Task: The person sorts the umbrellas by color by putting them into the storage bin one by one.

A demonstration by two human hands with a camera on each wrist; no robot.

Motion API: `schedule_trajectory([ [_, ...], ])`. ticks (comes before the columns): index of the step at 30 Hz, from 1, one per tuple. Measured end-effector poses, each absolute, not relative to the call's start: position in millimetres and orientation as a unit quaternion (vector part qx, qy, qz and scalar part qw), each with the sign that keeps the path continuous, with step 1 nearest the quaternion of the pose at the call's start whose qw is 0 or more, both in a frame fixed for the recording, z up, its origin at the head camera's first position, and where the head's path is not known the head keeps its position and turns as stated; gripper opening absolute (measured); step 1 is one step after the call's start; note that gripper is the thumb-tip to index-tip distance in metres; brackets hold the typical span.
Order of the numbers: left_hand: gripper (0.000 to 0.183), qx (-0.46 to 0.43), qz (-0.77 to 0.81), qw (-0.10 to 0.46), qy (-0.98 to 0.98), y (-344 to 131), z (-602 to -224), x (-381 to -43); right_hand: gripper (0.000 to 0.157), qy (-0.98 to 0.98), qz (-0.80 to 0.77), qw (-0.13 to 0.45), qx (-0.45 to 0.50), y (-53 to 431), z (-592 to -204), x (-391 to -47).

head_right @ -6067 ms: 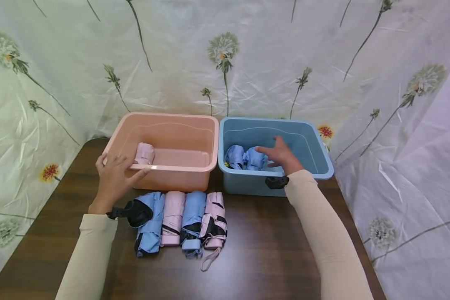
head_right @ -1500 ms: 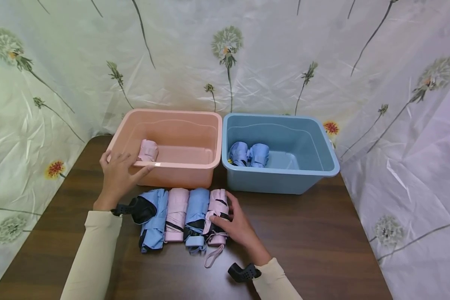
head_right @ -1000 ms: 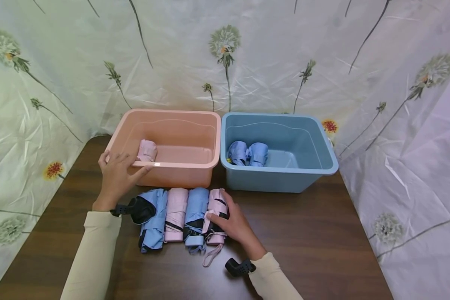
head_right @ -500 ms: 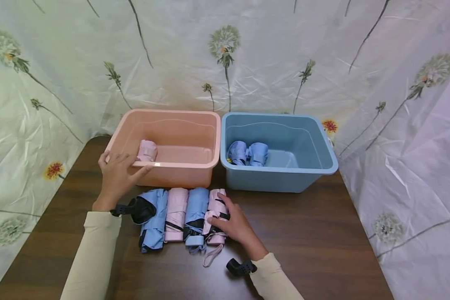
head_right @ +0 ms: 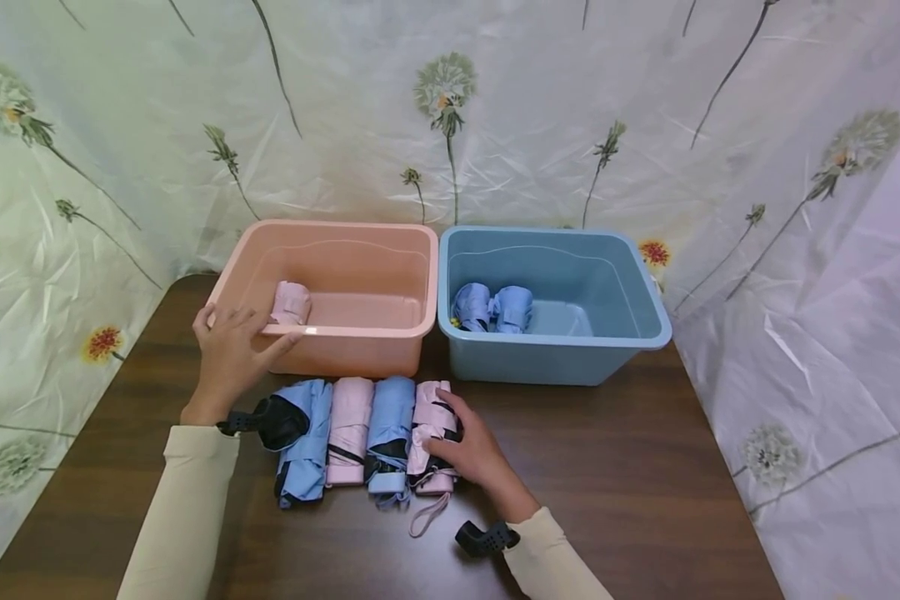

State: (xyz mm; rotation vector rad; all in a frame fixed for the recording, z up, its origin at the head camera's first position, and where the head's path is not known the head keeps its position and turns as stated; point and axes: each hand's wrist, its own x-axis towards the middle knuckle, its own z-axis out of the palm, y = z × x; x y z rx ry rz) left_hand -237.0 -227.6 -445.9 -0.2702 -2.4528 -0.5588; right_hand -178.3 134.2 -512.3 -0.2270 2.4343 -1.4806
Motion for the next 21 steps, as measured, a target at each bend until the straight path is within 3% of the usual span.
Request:
schedule_trajectory([
  [21, 0.043, -0.104, -0.21, 0.304, -0.923, -228.7, -444.9, -236.5, 0.07, 0.829, -0.541, 0.131, -0.053, 143.9, -511.9, -172.8],
])
